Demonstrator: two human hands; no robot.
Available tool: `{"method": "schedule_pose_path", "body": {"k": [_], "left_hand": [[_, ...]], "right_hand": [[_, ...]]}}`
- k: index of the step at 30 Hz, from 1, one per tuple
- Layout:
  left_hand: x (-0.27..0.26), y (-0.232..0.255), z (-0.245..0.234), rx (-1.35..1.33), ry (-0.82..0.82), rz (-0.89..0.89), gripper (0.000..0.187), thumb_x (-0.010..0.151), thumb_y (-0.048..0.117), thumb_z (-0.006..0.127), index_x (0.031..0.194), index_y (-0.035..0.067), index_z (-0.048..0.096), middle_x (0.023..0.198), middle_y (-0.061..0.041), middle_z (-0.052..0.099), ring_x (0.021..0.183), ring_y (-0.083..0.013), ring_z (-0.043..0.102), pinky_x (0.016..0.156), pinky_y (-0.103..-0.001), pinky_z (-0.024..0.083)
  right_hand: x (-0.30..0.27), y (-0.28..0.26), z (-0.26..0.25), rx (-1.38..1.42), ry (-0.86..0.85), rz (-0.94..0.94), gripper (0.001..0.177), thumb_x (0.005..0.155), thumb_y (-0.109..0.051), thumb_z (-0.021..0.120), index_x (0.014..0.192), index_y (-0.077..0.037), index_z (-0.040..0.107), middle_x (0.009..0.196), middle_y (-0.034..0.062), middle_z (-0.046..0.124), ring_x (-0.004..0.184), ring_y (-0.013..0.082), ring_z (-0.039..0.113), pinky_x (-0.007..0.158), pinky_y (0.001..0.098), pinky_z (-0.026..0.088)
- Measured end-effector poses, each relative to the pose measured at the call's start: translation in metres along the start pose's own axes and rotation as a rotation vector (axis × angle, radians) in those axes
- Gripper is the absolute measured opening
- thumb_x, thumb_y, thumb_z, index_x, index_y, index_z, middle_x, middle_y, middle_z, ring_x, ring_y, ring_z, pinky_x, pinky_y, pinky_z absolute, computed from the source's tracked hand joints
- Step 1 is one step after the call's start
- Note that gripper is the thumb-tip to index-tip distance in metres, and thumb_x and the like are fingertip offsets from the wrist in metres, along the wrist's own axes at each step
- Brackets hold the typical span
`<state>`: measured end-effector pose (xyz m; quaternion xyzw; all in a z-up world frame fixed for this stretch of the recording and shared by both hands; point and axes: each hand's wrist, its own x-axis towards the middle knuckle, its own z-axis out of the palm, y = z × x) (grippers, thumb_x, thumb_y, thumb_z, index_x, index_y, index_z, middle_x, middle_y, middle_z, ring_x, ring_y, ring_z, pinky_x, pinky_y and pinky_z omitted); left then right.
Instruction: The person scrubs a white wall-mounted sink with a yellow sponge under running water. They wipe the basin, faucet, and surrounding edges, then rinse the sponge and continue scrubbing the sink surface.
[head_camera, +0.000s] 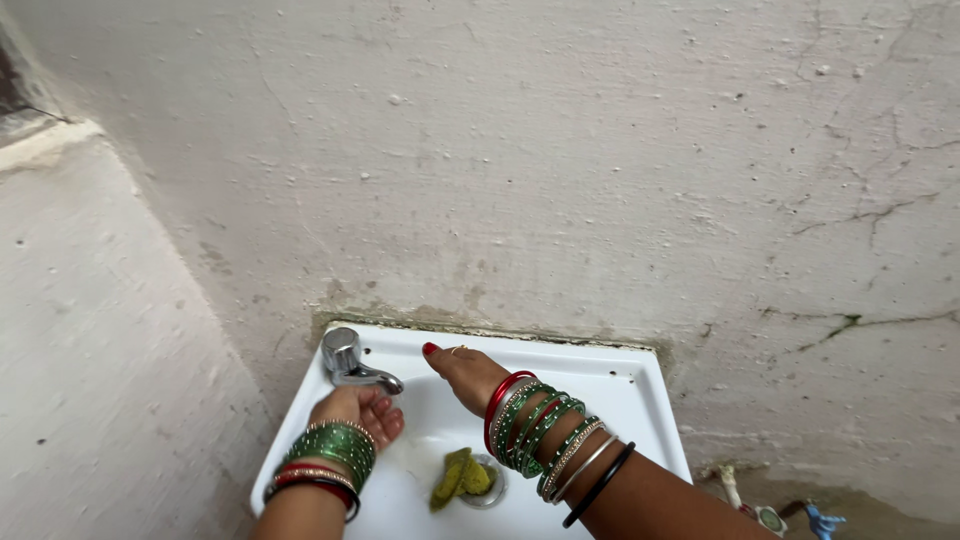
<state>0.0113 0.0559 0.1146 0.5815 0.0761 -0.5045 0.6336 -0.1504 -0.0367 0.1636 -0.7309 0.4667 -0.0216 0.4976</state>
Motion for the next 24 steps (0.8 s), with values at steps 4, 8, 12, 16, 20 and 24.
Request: {"method": "schedule_pose_path", "body": {"k": [4,8,12,16,20,24], "left_hand": [[0.031,-0.034,0.007,-0.318,-0.051,-0.108,0.023,0.103,0.015,0.045,0.101,-0.003,0.059,0.096,-0.016,0.061,0.085,-0.0283,0.063,0.083,-0.044,0.059],[0.059,-0.048,0.012,-0.543,-0.087,-0.103,0.025,0.104,0.018,0.038,0.098,0.001,0.056,0.095,-0.014,0.062,0.085,-0.025,0.064,0.081,-0.042,0.061],[0.09,-0.055,0.015,-0.601,-0.136,-0.112,0.023,0.104,0.015,0.043,0.094,-0.002,0.055,0.089,-0.013,0.061,0.076,-0.022,0.063,0.071,-0.035,0.061],[0.102,-0.057,0.019,-0.657,-0.119,-0.145,0.023,0.105,0.015,0.04,0.093,0.001,0.053,0.085,-0.011,0.06,0.071,-0.0202,0.061,0.065,-0.033,0.059],[0.095,-0.054,0.022,-0.649,-0.075,-0.134,0.027,0.106,0.017,0.037,0.094,-0.001,0.053,0.085,-0.011,0.06,0.071,-0.0197,0.06,0.064,-0.032,0.058],[0.09,-0.058,0.023,-0.646,-0.115,-0.106,0.025,0.107,0.015,0.037,0.094,-0.002,0.052,0.085,-0.012,0.06,0.07,-0.0205,0.061,0.065,-0.032,0.059]], "right_hand": [[-0.001,0.007,-0.003,-0.012,0.01,-0.047,0.087,0.094,-0.07,0.035,0.148,-0.003,0.048,0.147,0.0195,0.055,0.14,0.032,0.049,0.119,0.0422,0.036],[-0.005,0.01,-0.003,0.006,0.005,-0.034,0.084,0.095,-0.068,0.034,0.149,-0.005,0.046,0.15,0.0187,0.051,0.143,0.0316,0.046,0.12,0.0412,0.034],[-0.011,0.012,-0.005,-0.015,-0.007,-0.029,0.082,0.096,-0.066,0.032,0.149,-0.005,0.046,0.152,0.0182,0.05,0.144,0.0313,0.044,0.121,0.041,0.032],[-0.018,0.011,-0.01,-0.016,-0.021,0.013,0.082,0.096,-0.066,0.032,0.149,-0.005,0.046,0.152,0.0186,0.05,0.144,0.0314,0.045,0.121,0.0413,0.032],[-0.019,0.012,-0.014,-0.008,-0.026,0.048,0.084,0.097,-0.068,0.031,0.15,-0.005,0.043,0.153,0.0196,0.047,0.145,0.0325,0.043,0.121,0.0425,0.033],[-0.011,0.017,-0.016,-0.037,-0.016,0.011,0.085,0.096,-0.069,0.03,0.147,-0.003,0.047,0.148,0.0208,0.052,0.141,0.0333,0.047,0.119,0.043,0.034]]}}
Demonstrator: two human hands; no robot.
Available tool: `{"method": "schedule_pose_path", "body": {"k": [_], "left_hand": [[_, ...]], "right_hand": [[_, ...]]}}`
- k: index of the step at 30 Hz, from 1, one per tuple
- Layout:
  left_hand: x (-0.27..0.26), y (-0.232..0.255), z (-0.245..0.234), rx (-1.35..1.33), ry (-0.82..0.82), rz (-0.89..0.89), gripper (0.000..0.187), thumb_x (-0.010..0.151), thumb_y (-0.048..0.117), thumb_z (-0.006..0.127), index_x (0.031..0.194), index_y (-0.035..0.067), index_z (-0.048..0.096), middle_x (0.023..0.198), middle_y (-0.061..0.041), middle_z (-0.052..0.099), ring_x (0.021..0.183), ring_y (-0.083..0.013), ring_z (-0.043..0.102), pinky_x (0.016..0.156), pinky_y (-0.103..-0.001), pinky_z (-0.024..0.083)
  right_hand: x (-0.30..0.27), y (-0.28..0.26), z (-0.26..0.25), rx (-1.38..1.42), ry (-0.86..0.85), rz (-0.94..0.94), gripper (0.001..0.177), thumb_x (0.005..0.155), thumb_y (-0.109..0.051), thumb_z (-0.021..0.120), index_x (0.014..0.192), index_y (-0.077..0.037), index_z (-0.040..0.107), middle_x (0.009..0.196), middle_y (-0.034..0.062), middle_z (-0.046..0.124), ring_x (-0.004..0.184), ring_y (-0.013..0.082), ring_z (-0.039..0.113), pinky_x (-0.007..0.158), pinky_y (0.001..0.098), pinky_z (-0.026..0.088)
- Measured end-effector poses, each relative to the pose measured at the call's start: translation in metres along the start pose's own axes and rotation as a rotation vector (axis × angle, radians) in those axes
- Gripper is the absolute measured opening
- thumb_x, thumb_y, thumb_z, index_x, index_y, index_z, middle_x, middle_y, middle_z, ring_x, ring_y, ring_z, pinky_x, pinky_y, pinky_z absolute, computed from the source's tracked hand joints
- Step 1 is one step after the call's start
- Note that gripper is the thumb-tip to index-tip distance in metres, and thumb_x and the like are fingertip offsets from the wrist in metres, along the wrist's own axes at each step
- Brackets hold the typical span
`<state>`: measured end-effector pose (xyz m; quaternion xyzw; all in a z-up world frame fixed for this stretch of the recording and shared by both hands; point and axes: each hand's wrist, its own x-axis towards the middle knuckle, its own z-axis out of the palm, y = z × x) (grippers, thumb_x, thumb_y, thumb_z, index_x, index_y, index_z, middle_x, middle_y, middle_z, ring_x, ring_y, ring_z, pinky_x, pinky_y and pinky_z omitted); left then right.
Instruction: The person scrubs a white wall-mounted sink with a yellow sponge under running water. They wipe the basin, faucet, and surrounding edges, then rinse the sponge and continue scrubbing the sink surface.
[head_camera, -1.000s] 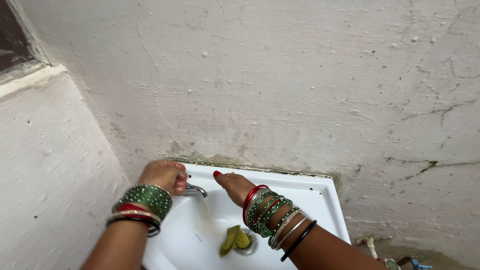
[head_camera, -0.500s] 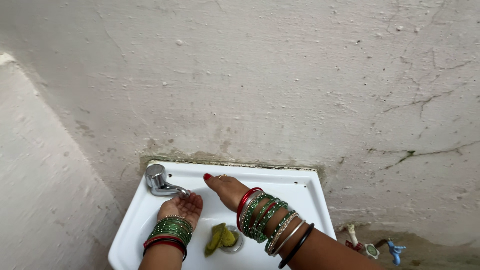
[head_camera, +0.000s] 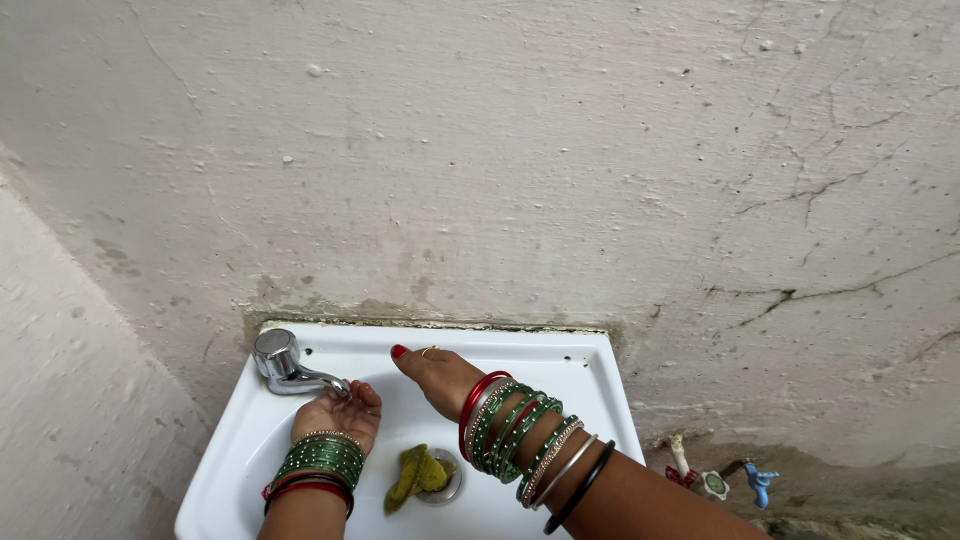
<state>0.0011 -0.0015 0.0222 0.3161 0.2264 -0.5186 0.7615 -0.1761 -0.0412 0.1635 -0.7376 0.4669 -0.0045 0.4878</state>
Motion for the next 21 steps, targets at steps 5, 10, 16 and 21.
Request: {"method": "schedule_pose_path", "body": {"k": [5,10,16,21], "left_hand": [[-0.018,-0.015,-0.005,0.017,-0.02,-0.089,0.025,0.105,0.014,0.04,0.09,0.003,0.056,0.079,-0.009,0.062,0.067,-0.0196,0.063,0.065,-0.033,0.061],[-0.067,-0.016,0.051,0.078,-0.166,-0.18,0.027,0.103,0.014,0.042,0.093,0.003,0.065,0.079,-0.012,0.07,0.068,-0.021,0.068,0.066,-0.031,0.062],[-0.162,0.056,0.152,1.018,-0.327,0.384,0.024,0.098,0.007,0.05,0.115,0.001,0.067,0.106,-0.013,0.067,0.09,-0.0198,0.067,0.081,-0.033,0.062],[-0.188,0.096,0.161,1.516,-0.111,0.619,0.029,0.1,0.01,0.049,0.121,0.006,0.068,0.109,-0.008,0.068,0.093,-0.0164,0.066,0.084,-0.032,0.059]], "right_hand": [[0.012,0.006,0.0,0.022,0.031,-0.002,0.084,0.095,-0.068,0.033,0.144,-0.002,0.05,0.144,0.021,0.057,0.137,0.0324,0.052,0.116,0.0425,0.038],[0.015,-0.008,-0.008,0.139,0.032,0.023,0.089,0.099,-0.069,0.031,0.138,0.007,0.057,0.136,0.04,0.062,0.128,0.0494,0.058,0.105,0.0536,0.049],[-0.02,-0.047,-0.018,0.552,-0.006,0.011,0.091,0.092,-0.073,0.024,0.153,-0.007,0.041,0.162,0.0177,0.037,0.151,0.0303,0.035,0.121,0.0509,0.032],[-0.026,-0.057,-0.017,0.456,-0.045,-0.051,0.088,0.094,-0.07,0.025,0.154,-0.007,0.037,0.163,0.0173,0.034,0.152,0.031,0.032,0.122,0.0506,0.031]]}}
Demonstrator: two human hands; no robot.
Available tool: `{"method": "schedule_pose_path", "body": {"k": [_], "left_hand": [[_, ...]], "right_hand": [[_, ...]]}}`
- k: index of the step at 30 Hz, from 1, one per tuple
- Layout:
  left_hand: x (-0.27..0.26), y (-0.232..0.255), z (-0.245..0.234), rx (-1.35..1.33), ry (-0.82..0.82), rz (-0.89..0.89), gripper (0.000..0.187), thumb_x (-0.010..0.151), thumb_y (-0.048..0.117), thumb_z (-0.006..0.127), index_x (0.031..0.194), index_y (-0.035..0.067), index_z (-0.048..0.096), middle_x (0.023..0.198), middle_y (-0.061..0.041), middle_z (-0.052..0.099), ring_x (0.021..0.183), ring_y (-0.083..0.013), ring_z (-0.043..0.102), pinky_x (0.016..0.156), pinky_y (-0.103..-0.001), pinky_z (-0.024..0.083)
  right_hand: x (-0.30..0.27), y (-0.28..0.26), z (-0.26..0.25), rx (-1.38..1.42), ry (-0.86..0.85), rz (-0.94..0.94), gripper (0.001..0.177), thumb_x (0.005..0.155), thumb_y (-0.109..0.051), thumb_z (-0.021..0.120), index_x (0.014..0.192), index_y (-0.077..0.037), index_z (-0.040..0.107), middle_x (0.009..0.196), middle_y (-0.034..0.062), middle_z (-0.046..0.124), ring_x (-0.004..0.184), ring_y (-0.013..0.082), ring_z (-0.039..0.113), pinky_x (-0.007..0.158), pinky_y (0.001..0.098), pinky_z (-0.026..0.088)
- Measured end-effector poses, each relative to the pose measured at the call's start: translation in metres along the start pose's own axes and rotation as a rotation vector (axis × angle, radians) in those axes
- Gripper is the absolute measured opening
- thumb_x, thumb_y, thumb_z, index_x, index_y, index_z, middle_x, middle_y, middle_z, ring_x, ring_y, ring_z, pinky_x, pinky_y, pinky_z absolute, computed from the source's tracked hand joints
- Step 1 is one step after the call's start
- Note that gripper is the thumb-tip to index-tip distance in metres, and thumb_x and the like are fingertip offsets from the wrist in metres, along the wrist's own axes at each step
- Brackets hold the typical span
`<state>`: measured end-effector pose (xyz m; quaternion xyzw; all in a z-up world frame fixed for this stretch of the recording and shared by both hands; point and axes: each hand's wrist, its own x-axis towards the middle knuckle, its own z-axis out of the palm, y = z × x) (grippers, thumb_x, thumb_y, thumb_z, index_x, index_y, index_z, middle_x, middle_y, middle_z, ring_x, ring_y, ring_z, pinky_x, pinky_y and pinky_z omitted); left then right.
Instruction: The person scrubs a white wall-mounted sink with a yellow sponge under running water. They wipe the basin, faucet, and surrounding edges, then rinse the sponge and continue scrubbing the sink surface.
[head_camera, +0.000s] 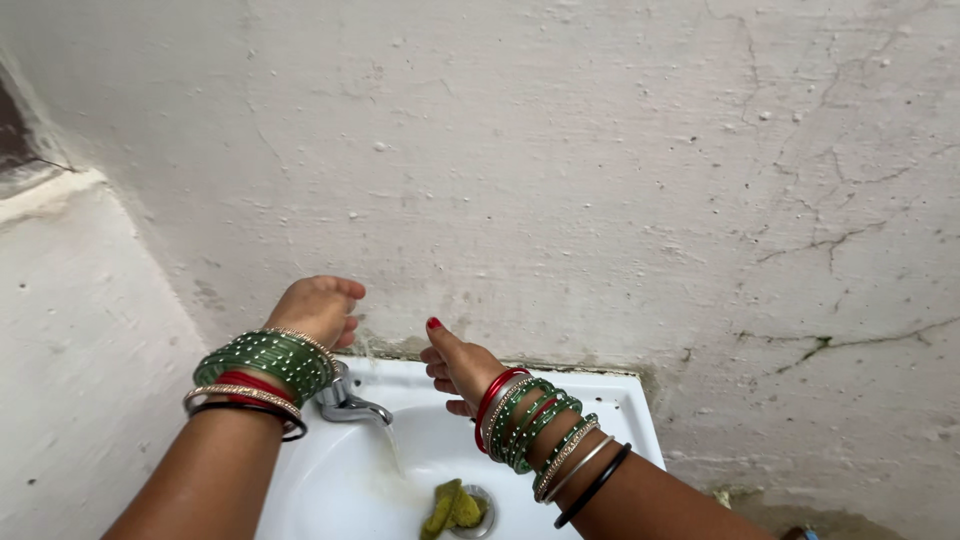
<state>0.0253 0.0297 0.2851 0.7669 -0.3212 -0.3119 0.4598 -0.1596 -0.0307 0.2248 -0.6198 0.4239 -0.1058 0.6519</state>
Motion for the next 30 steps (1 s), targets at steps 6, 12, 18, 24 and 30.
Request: {"method": "schedule_pose_path", "body": {"k": [6,12,18,24,30], "left_hand": [[0.005,-0.028,-0.019,0.042,0.013,-0.019,0.028,0.098,0.01,0.053,0.118,0.003,0.071,0.106,-0.009,0.071,0.09,-0.0187,0.068,0.077,-0.033,0.06],[0.012,-0.048,-0.014,0.118,-0.036,-0.031,0.027,0.099,0.014,0.054,0.117,0.004,0.071,0.1,-0.009,0.072,0.084,-0.017,0.069,0.071,-0.029,0.061],[0.022,-0.098,0.02,-0.467,-0.083,-0.226,0.024,0.102,0.02,0.055,0.099,-0.003,0.064,0.077,-0.011,0.063,0.063,-0.0201,0.06,0.054,-0.036,0.052],[0.03,-0.177,0.072,-1.035,0.156,-0.591,0.02,0.103,0.015,0.043,0.087,0.006,0.053,0.078,-0.01,0.061,0.068,-0.0247,0.06,0.068,-0.045,0.058],[0.052,-0.22,0.123,-1.37,0.238,-0.679,0.021,0.104,0.018,0.042,0.092,0.005,0.053,0.096,-0.013,0.061,0.091,-0.0272,0.063,0.086,-0.047,0.06]], "right_hand": [[-0.002,-0.002,0.008,-0.094,-0.026,-0.007,0.088,0.094,-0.07,0.023,0.155,-0.009,0.037,0.163,0.0149,0.035,0.152,0.0286,0.032,0.123,0.0491,0.03],[0.002,0.0,0.013,-0.156,-0.028,-0.011,0.088,0.093,-0.072,0.021,0.155,-0.01,0.037,0.163,0.0149,0.035,0.152,0.0286,0.032,0.123,0.0492,0.031],[0.017,0.013,0.013,-0.145,0.005,-0.027,0.087,0.093,-0.072,0.029,0.151,-0.01,0.044,0.155,0.0143,0.046,0.143,0.0277,0.043,0.116,0.0489,0.037],[0.019,0.023,0.006,-0.148,0.052,0.008,0.082,0.096,-0.069,0.032,0.14,-0.005,0.058,0.128,0.0131,0.061,0.103,0.022,0.051,0.1,0.0412,0.051],[0.007,0.03,-0.012,-0.269,0.109,0.021,0.079,0.098,-0.066,0.029,0.142,-0.005,0.055,0.137,0.0123,0.061,0.118,0.0227,0.061,0.106,0.0406,0.047]]}}
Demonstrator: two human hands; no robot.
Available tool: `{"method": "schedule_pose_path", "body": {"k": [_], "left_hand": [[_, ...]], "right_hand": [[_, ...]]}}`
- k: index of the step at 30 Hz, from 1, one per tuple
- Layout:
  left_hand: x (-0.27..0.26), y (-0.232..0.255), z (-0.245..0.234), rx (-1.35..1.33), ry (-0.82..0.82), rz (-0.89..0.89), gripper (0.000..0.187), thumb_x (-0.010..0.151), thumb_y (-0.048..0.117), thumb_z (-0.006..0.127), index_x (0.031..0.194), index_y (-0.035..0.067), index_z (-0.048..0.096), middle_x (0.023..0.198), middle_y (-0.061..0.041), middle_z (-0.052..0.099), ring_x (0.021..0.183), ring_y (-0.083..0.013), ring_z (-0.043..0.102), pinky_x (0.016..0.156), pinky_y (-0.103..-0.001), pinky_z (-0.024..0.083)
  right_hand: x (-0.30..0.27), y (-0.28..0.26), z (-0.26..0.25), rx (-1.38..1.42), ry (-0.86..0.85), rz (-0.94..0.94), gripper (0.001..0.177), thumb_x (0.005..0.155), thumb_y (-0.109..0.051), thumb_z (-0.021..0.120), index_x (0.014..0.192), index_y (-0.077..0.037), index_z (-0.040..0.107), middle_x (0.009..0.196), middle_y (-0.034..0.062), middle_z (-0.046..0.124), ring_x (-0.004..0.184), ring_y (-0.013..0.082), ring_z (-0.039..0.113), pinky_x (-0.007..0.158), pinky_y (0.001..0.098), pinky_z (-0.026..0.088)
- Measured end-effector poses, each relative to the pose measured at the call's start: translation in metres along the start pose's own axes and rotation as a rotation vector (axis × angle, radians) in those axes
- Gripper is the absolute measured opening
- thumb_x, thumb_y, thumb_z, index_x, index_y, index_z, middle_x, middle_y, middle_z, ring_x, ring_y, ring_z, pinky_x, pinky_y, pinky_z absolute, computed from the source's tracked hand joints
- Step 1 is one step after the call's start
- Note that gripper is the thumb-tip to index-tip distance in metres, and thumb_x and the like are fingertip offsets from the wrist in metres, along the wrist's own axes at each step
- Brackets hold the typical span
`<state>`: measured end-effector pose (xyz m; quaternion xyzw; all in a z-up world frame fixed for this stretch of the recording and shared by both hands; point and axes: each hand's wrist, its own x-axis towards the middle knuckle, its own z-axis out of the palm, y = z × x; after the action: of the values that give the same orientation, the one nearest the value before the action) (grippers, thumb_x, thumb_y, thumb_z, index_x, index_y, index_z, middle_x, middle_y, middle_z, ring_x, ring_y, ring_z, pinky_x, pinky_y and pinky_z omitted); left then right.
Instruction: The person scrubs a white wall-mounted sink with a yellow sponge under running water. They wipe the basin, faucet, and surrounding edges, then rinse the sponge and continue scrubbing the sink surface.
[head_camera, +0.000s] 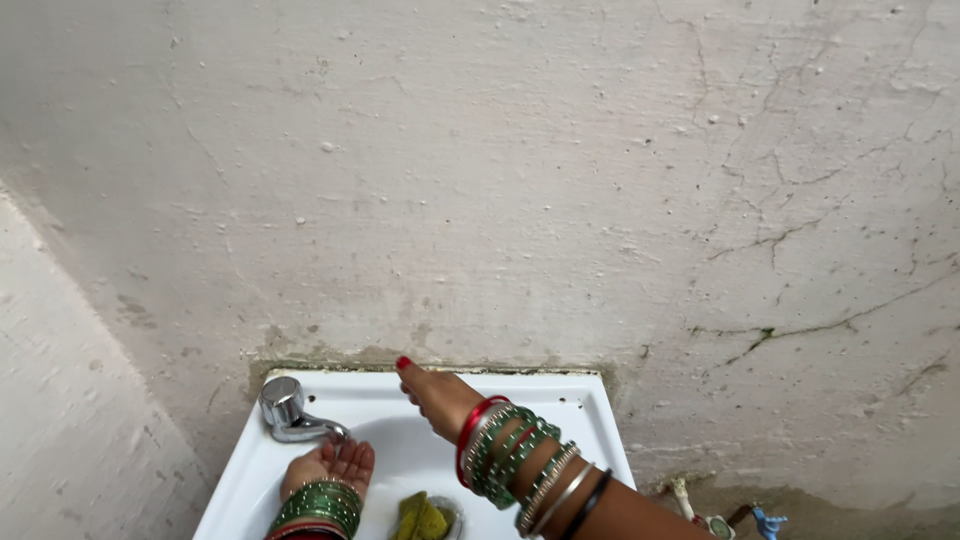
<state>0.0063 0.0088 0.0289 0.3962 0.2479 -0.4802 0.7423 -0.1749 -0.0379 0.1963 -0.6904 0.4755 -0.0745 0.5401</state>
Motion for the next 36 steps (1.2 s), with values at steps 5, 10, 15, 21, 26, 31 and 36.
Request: {"method": "schedule_pose_path", "body": {"k": [5,10,15,21,26,31,36], "left_hand": [[0.021,-0.009,0.001,-0.136,-0.082,-0.055,0.027,0.107,0.019,0.042,0.097,-0.002,0.056,0.093,-0.012,0.061,0.088,-0.0249,0.065,0.083,-0.042,0.062],[0.04,-0.015,0.004,-0.226,-0.098,-0.08,0.026,0.107,0.016,0.04,0.097,-0.001,0.056,0.09,-0.012,0.063,0.083,-0.0229,0.066,0.078,-0.037,0.062],[0.053,-0.017,-0.005,-0.236,-0.135,-0.064,0.024,0.107,0.016,0.039,0.095,0.001,0.054,0.088,-0.013,0.063,0.08,-0.0244,0.066,0.074,-0.036,0.061],[0.062,-0.015,-0.02,-0.193,-0.221,-0.068,0.029,0.107,0.018,0.04,0.093,0.002,0.059,0.086,-0.01,0.065,0.076,-0.0225,0.068,0.072,-0.033,0.062],[0.005,-0.04,0.012,-0.168,-0.088,-0.107,0.023,0.106,0.013,0.042,0.099,0.002,0.062,0.095,-0.014,0.07,0.088,-0.0236,0.072,0.083,-0.038,0.066],[-0.109,-0.034,0.083,0.189,-0.438,0.14,0.028,0.102,0.007,0.042,0.124,-0.002,0.057,0.116,-0.018,0.068,0.103,-0.0314,0.072,0.09,-0.04,0.061],[-0.123,-0.022,0.072,0.422,-0.181,0.197,0.025,0.104,0.011,0.047,0.119,-0.004,0.061,0.108,-0.018,0.069,0.096,-0.03,0.069,0.089,-0.042,0.061]], "right_hand": [[-0.02,0.021,-0.021,-0.236,0.123,0.032,0.068,0.098,-0.056,0.045,0.145,-0.008,0.052,0.145,0.0146,0.057,0.135,0.0274,0.054,0.115,0.0421,0.041],[-0.028,0.053,-0.046,-0.727,0.1,0.185,0.055,0.102,-0.042,0.045,0.138,-0.002,0.057,0.14,0.0179,0.063,0.13,0.0303,0.063,0.113,0.0409,0.047],[-0.023,0.1,-0.067,-1.051,-0.014,0.275,0.065,0.105,-0.035,0.048,0.156,-0.001,0.024,0.165,0.0222,0.02,0.153,0.0374,0.026,0.124,0.0467,0.03],[-0.03,0.118,-0.068,-1.168,-0.069,0.263,0.09,0.1,-0.03,0.057,0.162,-0.003,-0.002,0.17,0.0245,-0.004,0.156,0.0441,0.005,0.126,0.0483,0.023],[-0.028,0.109,-0.072,-1.125,-0.114,0.332,0.093,0.096,-0.024,0.056,0.163,-0.008,-0.006,0.171,0.0205,-0.01,0.158,0.0404,0.0,0.127,0.0483,0.023],[-0.032,0.108,-0.073,-1.097,-0.095,0.319,0.094,0.095,-0.024,0.057,0.163,-0.009,-0.005,0.171,0.0185,-0.009,0.158,0.0389,-0.001,0.128,0.0484,0.021],[-0.031,0.108,-0.077,-1.089,-0.131,0.323,0.095,0.096,-0.027,0.057,0.164,-0.01,-0.006,0.171,0.019,-0.01,0.158,0.0392,-0.002,0.127,0.0495,0.023]]}}
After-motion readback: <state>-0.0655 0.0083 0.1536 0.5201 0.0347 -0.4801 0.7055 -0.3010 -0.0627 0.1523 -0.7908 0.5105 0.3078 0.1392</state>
